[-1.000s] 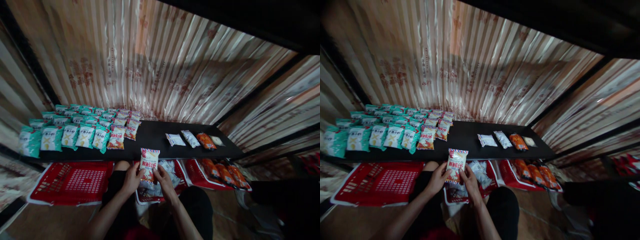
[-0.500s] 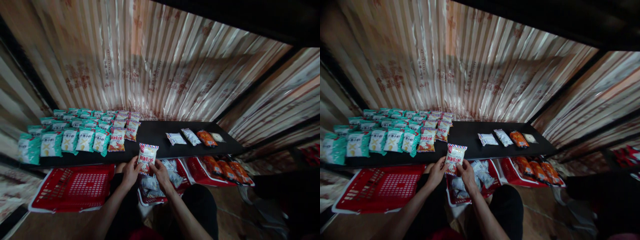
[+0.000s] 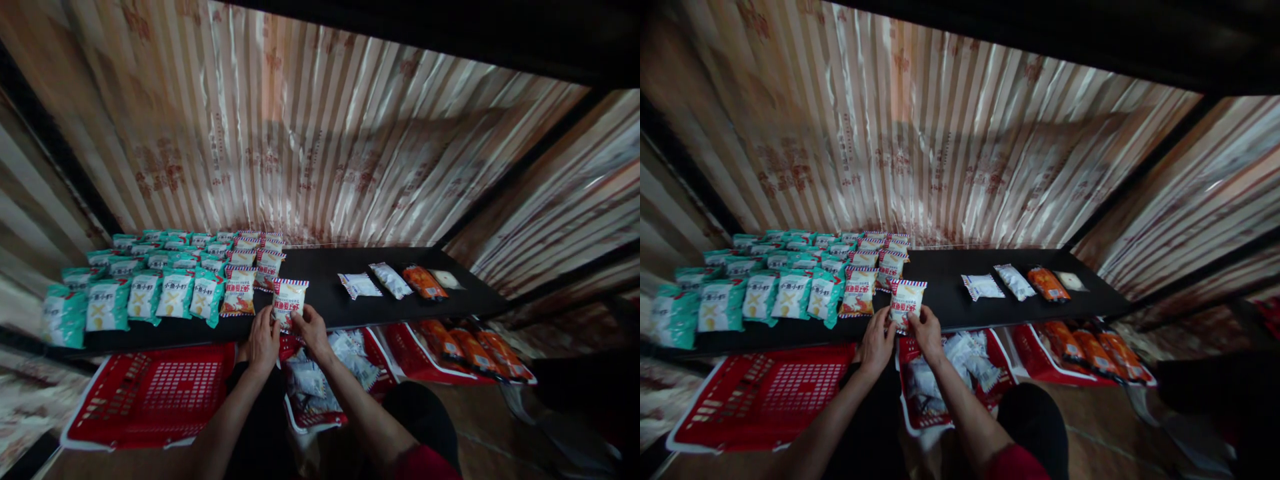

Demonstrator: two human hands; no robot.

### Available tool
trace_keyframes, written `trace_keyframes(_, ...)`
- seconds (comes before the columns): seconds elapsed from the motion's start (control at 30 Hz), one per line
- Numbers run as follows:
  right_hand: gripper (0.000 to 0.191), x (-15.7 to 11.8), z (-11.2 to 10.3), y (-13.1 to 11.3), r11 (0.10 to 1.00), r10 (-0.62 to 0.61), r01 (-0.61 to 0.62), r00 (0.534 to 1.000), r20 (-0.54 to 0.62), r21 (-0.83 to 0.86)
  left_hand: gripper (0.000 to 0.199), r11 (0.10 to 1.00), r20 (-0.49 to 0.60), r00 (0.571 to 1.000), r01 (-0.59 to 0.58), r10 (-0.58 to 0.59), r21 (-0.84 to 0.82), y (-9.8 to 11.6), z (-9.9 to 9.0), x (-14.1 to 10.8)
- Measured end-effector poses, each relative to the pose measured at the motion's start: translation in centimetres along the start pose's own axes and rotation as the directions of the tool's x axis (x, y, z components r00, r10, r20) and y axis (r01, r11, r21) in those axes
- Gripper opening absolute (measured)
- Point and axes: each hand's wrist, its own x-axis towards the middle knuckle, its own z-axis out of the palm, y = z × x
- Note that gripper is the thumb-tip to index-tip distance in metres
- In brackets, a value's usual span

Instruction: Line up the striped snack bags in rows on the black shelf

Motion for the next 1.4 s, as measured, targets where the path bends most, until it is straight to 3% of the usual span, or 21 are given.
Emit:
trace_keyframes(0.17,0.034,2.0,0.9,0.2,1.000,-0.023,0.023,1.000,-0.016,0.002,0.037,0.996,-0.044,0.998,-0.040,0.044,0.081,0.3,0.2,0.2)
trace_keyframes(0.5,0.028,5.0,2.7,0.3,0.982,-0.087,0.073,0.993,-0.077,-0.173,0.042,0.997,-0.029,0.999,0.038,-0.036,0.067,0.4,0.8,0.9)
trace_keyframes(0.7,0.024,5.5,3.4,0.2,0.970,-0.088,0.073,0.995,-0.053,-0.233,0.044,0.994,-0.030,0.995,0.098,-0.097,0.057,0.2,1.1,1.2)
trace_keyframes(1.03,0.025,6.1,4.4,0.5,0.947,-0.088,0.086,0.996,0.007,-0.309,0.041,0.995,-0.159,0.984,0.082,-0.074,0.047,-1.0,2.4,1.2)
trace_keyframes(1.4,0.026,6.2,4.8,0.6,0.936,-0.097,0.112,0.993,0.061,-0.333,0.043,0.994,-0.183,0.978,0.105,-0.103,0.003,-1.2,2.7,1.2)
